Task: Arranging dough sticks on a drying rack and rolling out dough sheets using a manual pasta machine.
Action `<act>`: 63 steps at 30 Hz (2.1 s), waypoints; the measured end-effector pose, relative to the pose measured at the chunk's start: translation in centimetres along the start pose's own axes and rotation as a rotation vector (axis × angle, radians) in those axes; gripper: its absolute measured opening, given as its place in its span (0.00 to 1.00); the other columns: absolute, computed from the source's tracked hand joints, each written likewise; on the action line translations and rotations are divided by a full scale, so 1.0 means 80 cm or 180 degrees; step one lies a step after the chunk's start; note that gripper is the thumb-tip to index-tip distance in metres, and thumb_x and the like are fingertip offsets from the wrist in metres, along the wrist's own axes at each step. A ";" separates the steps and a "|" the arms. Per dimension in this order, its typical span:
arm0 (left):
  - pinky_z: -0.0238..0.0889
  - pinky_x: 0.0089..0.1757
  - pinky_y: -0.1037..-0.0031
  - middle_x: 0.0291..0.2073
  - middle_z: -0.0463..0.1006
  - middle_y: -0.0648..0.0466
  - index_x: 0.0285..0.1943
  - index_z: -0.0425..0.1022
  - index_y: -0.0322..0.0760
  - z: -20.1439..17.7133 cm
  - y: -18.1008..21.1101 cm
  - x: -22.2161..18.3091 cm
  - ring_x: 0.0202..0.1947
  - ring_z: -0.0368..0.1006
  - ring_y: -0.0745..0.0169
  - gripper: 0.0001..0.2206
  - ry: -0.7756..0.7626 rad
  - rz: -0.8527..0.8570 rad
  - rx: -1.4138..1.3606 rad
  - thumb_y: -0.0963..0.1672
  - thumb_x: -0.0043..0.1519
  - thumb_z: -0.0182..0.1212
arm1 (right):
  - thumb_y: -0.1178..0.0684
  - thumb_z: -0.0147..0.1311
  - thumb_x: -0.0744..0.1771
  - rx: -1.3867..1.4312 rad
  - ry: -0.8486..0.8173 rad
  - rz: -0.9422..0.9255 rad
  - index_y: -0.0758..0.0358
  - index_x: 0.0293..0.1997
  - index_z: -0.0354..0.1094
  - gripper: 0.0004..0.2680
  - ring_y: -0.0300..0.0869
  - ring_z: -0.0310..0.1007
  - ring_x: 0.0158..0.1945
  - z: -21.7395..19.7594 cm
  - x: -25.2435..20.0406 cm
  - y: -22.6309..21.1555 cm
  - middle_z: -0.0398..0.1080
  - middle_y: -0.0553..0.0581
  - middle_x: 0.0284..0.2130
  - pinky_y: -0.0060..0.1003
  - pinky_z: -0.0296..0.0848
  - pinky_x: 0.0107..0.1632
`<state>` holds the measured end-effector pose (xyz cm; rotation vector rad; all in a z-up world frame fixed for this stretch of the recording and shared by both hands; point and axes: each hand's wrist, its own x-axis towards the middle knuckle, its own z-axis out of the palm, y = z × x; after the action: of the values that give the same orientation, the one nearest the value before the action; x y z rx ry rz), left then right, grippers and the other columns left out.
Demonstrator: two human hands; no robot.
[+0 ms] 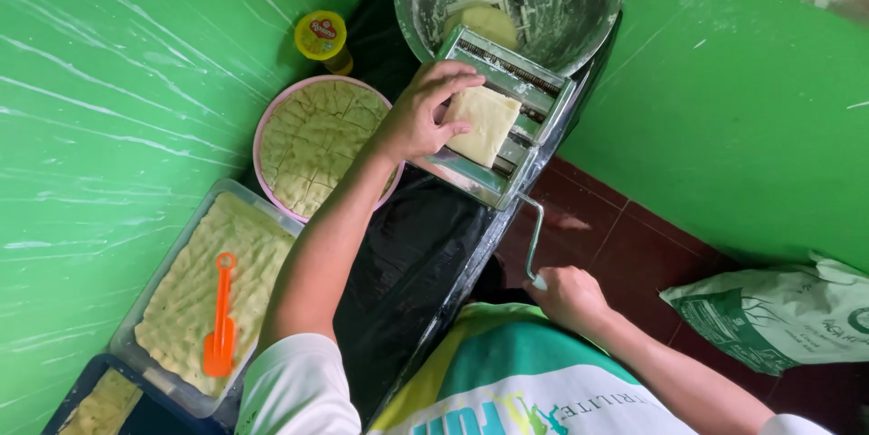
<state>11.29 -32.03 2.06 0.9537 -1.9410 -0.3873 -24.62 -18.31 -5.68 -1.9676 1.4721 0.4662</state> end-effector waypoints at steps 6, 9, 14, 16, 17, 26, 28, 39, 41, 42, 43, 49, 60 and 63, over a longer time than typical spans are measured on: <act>0.65 0.45 0.75 0.44 0.70 0.54 0.55 0.68 0.37 0.015 0.038 -0.066 0.42 0.66 0.62 0.11 0.2781 -0.0737 0.1329 0.40 0.66 0.62 | 0.42 0.59 0.66 -0.0068 -0.0135 -0.0561 0.55 0.33 0.76 0.10 0.40 0.73 0.16 -0.099 -0.093 -0.038 0.77 0.50 0.18 0.34 0.76 0.27; 0.61 0.32 0.83 0.35 0.67 0.57 0.55 0.62 0.35 0.058 0.101 -0.125 0.31 0.63 0.70 0.17 0.3206 -0.2526 -0.0423 0.46 0.64 0.62 | 0.39 0.57 0.66 -0.0302 -0.0272 -0.0229 0.49 0.40 0.77 0.10 0.34 0.80 0.18 -0.147 -0.111 -0.050 0.81 0.49 0.22 0.25 0.83 0.23; 0.64 0.53 0.71 0.49 0.75 0.50 0.69 0.60 0.33 0.112 0.100 -0.177 0.49 0.71 0.61 0.30 0.2844 -0.2645 -0.3294 0.43 0.58 0.70 | 0.39 0.55 0.69 -0.0747 0.0739 -0.0135 0.50 0.34 0.79 0.11 0.33 0.76 0.14 -0.206 -0.094 -0.036 0.78 0.49 0.18 0.24 0.81 0.18; 0.66 0.55 0.65 0.48 0.79 0.51 0.73 0.58 0.37 0.117 0.095 -0.167 0.50 0.75 0.59 0.36 0.2622 -0.2687 -0.4008 0.45 0.56 0.73 | 0.39 0.53 0.70 -0.1000 0.1042 -0.0087 0.50 0.35 0.79 0.12 0.33 0.76 0.15 -0.229 -0.070 -0.029 0.78 0.49 0.18 0.23 0.79 0.17; 0.66 0.56 0.66 0.48 0.78 0.52 0.67 0.64 0.37 0.122 0.089 -0.163 0.51 0.75 0.60 0.30 0.2465 -0.2298 -0.4471 0.45 0.57 0.75 | 0.39 0.53 0.71 -0.1069 0.1016 0.0173 0.44 0.45 0.78 0.09 0.35 0.78 0.18 -0.239 -0.055 -0.026 0.80 0.47 0.30 0.26 0.82 0.22; 0.75 0.49 0.67 0.39 0.83 0.53 0.44 0.80 0.39 0.200 0.003 -0.175 0.42 0.81 0.58 0.15 0.2548 -0.1446 -0.5292 0.47 0.54 0.77 | 0.38 0.47 0.68 -0.0740 0.1126 0.0710 0.49 0.49 0.78 0.14 0.53 0.81 0.33 -0.175 0.149 0.062 0.80 0.60 0.31 0.48 0.81 0.38; 0.73 0.50 0.59 0.38 0.81 0.54 0.43 0.77 0.45 0.239 -0.043 -0.203 0.43 0.79 0.55 0.12 0.2908 -0.1573 -0.4977 0.48 0.56 0.75 | 0.39 0.47 0.65 -0.0482 0.1498 0.0638 0.52 0.40 0.80 0.15 0.61 0.82 0.35 -0.130 0.186 0.082 0.79 0.65 0.26 0.57 0.79 0.43; 0.77 0.48 0.56 0.36 0.75 0.60 0.50 0.67 0.48 0.193 0.021 -0.176 0.37 0.79 0.58 0.18 0.3339 -0.2750 -0.4386 0.47 0.58 0.75 | 0.44 0.51 0.64 -0.0199 0.0281 0.0501 0.51 0.37 0.82 0.11 0.53 0.84 0.40 -0.002 0.047 -0.007 0.81 0.59 0.28 0.47 0.82 0.47; 0.76 0.49 0.53 0.38 0.76 0.58 0.50 0.67 0.48 0.188 0.020 -0.175 0.39 0.79 0.55 0.20 0.3358 -0.2866 -0.4348 0.48 0.57 0.76 | 0.42 0.53 0.64 -0.0222 0.0226 0.0556 0.50 0.41 0.81 0.11 0.53 0.83 0.42 -0.013 0.002 -0.033 0.81 0.59 0.31 0.48 0.81 0.48; 0.74 0.51 0.51 0.40 0.76 0.57 0.51 0.67 0.48 0.187 0.020 -0.175 0.42 0.79 0.52 0.22 0.3385 -0.2989 -0.4299 0.48 0.56 0.78 | 0.40 0.54 0.63 -0.0247 0.0160 0.0605 0.49 0.44 0.80 0.13 0.53 0.83 0.45 -0.019 -0.021 -0.045 0.82 0.59 0.34 0.50 0.80 0.49; 0.74 0.51 0.51 0.40 0.76 0.57 0.51 0.67 0.48 0.187 0.021 -0.178 0.42 0.79 0.52 0.22 0.3380 -0.2995 -0.4305 0.48 0.56 0.78 | 0.40 0.54 0.63 -0.0246 0.0158 0.0614 0.49 0.44 0.80 0.13 0.53 0.83 0.45 -0.024 -0.039 -0.048 0.82 0.59 0.34 0.50 0.80 0.49; 0.66 0.58 0.46 0.45 0.78 0.53 0.56 0.68 0.49 0.174 0.038 -0.197 0.50 0.77 0.49 0.21 0.3314 -0.3224 -0.4273 0.52 0.61 0.72 | 0.40 0.57 0.66 -0.0455 0.0732 0.0474 0.45 0.44 0.81 0.10 0.51 0.84 0.36 -0.105 -0.125 -0.064 0.82 0.57 0.30 0.41 0.84 0.46; 0.71 0.44 0.66 0.43 0.77 0.46 0.57 0.71 0.34 0.139 0.099 -0.211 0.43 0.76 0.54 0.24 0.3169 -0.2925 -0.4734 0.55 0.64 0.60 | 0.40 0.50 0.71 -0.1330 0.1316 0.0938 0.41 0.58 0.76 0.12 0.41 0.78 0.23 -0.238 0.034 0.009 0.83 0.49 0.30 0.36 0.78 0.25; 0.69 0.50 0.65 0.47 0.79 0.44 0.58 0.73 0.30 0.139 0.104 -0.220 0.47 0.76 0.54 0.27 0.3039 -0.2876 -0.5006 0.57 0.67 0.53 | 0.39 0.43 0.74 -0.1179 0.1273 0.0856 0.43 0.59 0.76 0.13 0.41 0.76 0.20 -0.218 0.088 0.026 0.82 0.53 0.30 0.36 0.78 0.22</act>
<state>3.20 -14.56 -9.39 0.5725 0.0465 -1.3470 -25.90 -35.42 2.27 -2.2517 2.0388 0.5096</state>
